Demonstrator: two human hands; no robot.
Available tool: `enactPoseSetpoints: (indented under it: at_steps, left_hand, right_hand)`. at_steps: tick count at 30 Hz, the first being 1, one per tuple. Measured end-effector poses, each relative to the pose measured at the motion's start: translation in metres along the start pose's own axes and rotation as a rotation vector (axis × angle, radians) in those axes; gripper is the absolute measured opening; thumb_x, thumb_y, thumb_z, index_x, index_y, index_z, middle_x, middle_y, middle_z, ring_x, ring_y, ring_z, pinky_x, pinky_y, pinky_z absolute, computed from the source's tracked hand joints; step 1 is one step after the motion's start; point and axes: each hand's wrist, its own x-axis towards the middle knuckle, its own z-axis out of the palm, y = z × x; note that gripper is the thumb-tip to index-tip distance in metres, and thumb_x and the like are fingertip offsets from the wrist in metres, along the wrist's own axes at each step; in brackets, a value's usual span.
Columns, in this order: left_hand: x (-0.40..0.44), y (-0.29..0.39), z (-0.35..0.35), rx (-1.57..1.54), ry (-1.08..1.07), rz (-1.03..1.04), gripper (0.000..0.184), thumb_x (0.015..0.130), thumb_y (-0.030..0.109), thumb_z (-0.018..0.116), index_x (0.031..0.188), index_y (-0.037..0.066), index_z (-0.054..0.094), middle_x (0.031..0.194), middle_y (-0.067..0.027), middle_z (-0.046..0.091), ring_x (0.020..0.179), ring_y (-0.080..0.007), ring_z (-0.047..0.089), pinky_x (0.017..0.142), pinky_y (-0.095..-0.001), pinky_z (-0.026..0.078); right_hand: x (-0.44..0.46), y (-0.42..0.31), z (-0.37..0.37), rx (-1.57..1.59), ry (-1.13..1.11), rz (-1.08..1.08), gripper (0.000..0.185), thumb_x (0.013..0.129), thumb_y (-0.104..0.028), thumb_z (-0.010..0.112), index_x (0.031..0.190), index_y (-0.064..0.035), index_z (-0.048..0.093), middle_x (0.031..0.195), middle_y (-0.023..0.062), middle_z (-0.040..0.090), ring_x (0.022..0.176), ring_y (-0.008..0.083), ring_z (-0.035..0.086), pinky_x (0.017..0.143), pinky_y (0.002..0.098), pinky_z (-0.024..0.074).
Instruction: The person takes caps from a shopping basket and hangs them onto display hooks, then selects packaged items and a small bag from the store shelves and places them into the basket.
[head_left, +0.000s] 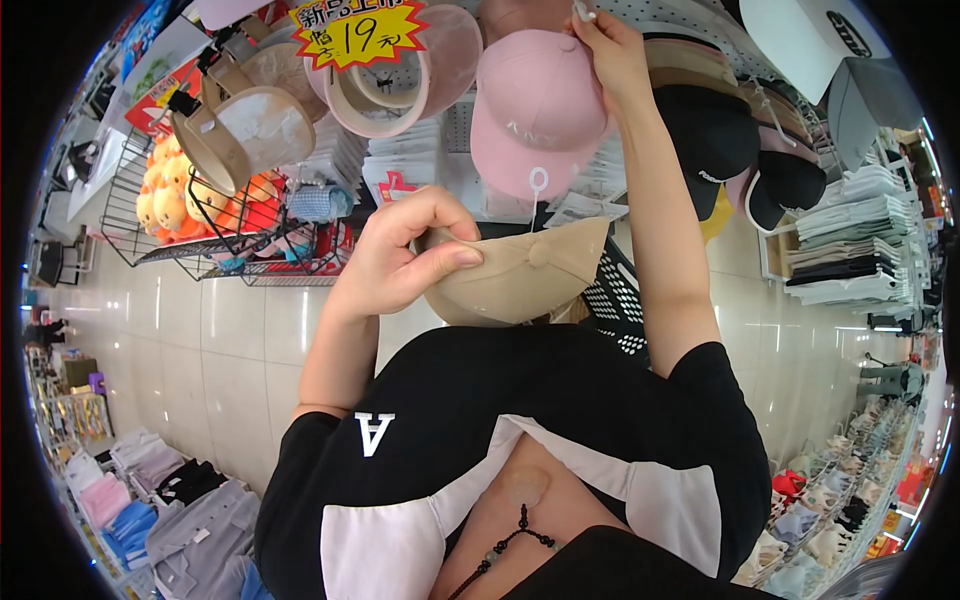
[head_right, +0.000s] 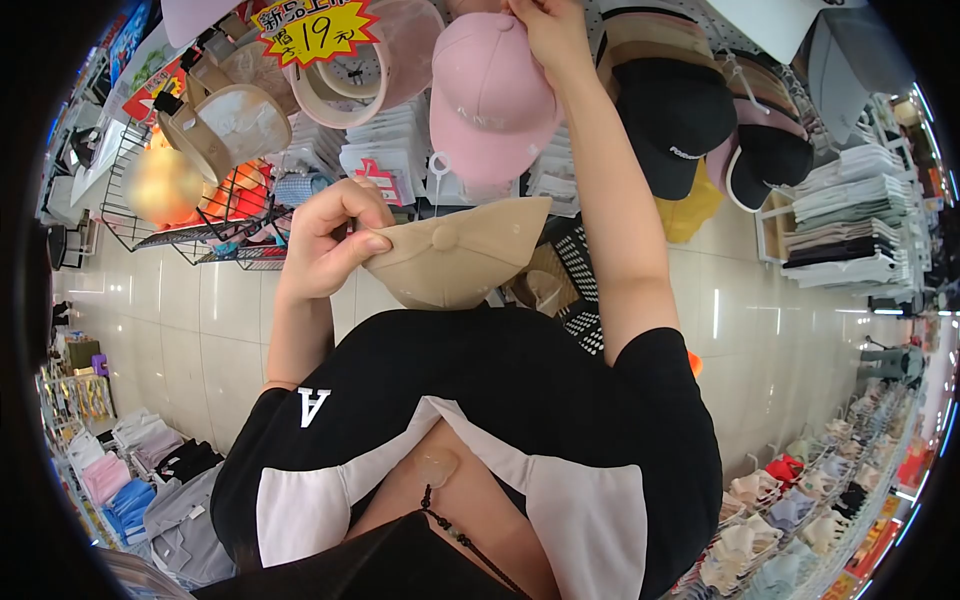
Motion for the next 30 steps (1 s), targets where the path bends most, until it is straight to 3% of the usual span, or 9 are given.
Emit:
enactPoseSetpoints:
  at_steps: [2,5,11,13,14,16,22,25,30]
  left_hand:
    - [0.002,0.001,0.001,0.007,-0.007,-0.01,0.013,0.076,0.01,0.067,0.078,0.002,0.056,0.075,-0.0022,0.056,0.066,-0.0095,0.05,0.059,-0.022,0.038]
    - [0.008,-0.001,0.004,0.006,-0.022,-0.01,0.015,0.076,0.01,0.066,0.078,0.002,0.053,0.073,-0.0034,0.055,0.066,-0.0102,0.049,0.059,-0.0225,0.037]
    - [0.016,-0.009,0.006,-0.022,-0.001,-0.052,0.015,0.077,0.012,0.066,0.08,0.002,0.055,0.073,0.0002,0.055,0.066,-0.0058,0.048,0.058,-0.0197,0.037]
    - [0.015,-0.009,0.004,-0.014,0.011,-0.108,0.015,0.077,0.013,0.066,0.081,0.002,0.055,0.072,0.0007,0.056,0.066,-0.0056,0.048,0.058,-0.0197,0.038]
    - [0.016,-0.01,0.003,-0.004,0.025,-0.115,0.015,0.078,0.013,0.066,0.08,0.002,0.055,0.072,0.0009,0.056,0.066,-0.0055,0.049,0.058,-0.0198,0.038]
    - [0.016,-0.011,0.001,0.007,0.046,-0.126,0.015,0.078,0.013,0.065,0.08,0.002,0.055,0.072,0.0011,0.056,0.066,-0.0054,0.049,0.058,-0.0199,0.038]
    - [0.021,-0.016,0.002,0.036,0.039,-0.078,0.016,0.077,0.014,0.066,0.081,0.003,0.056,0.073,0.0007,0.056,0.067,-0.0058,0.05,0.059,-0.0198,0.039]
    - [0.028,-0.017,0.006,0.056,0.045,-0.076,0.015,0.077,0.014,0.066,0.081,0.003,0.056,0.073,0.0006,0.056,0.067,-0.0062,0.049,0.06,-0.0201,0.039]
    - [0.035,-0.026,0.014,0.055,0.037,-0.082,0.015,0.079,0.015,0.065,0.081,0.003,0.055,0.073,0.0007,0.056,0.065,-0.0054,0.046,0.059,-0.0198,0.038]
  right_hand:
    - [0.023,0.017,-0.005,-0.045,0.027,-0.019,0.016,0.085,-0.015,0.058,0.086,0.0013,0.061,0.078,0.0032,0.059,0.072,0.0089,0.053,0.065,0.0223,0.042]
    - [0.054,0.033,-0.01,-0.487,0.09,-0.042,0.034,0.085,-0.035,0.052,0.097,-0.0039,0.062,0.09,0.0146,0.062,0.09,0.0249,0.057,0.076,0.035,0.0435]
    - [0.071,0.018,-0.004,-0.619,0.173,-0.003,0.022,0.083,-0.021,0.055,0.093,-0.0027,0.061,0.087,0.0134,0.063,0.081,0.0248,0.059,0.072,0.0321,0.0444]
    - [0.052,0.004,0.002,-0.594,0.297,-0.092,0.019,0.081,-0.016,0.055,0.091,-0.0004,0.06,0.083,0.0135,0.062,0.077,0.0265,0.059,0.07,0.0336,0.0451]
    - [0.062,0.038,-0.015,-0.626,0.362,-0.374,0.014,0.083,-0.012,0.054,0.084,0.001,0.058,0.073,0.0104,0.06,0.067,0.021,0.057,0.062,0.0308,0.045]
    - [0.023,0.021,-0.01,-0.404,0.295,-0.245,0.019,0.085,-0.017,0.059,0.087,0.0014,0.062,0.081,0.0042,0.061,0.075,0.0105,0.054,0.07,0.0244,0.0419]
    - [-0.094,-0.035,0.001,-0.109,-0.335,0.086,0.032,0.089,-0.027,0.05,0.082,0.0009,0.064,0.079,0.0065,0.064,0.08,0.0127,0.056,0.079,0.0278,0.041]
    - [-0.12,-0.05,0.008,-0.002,-0.464,0.079,0.033,0.091,-0.025,0.046,0.087,0.0039,0.062,0.08,0.0093,0.063,0.084,0.0178,0.058,0.082,0.0309,0.0422]
    - [-0.134,-0.064,0.019,-0.029,-0.339,0.09,0.012,0.086,-0.01,0.056,0.084,0.0015,0.06,0.076,0.0057,0.062,0.072,0.0093,0.058,0.067,0.0203,0.0458]
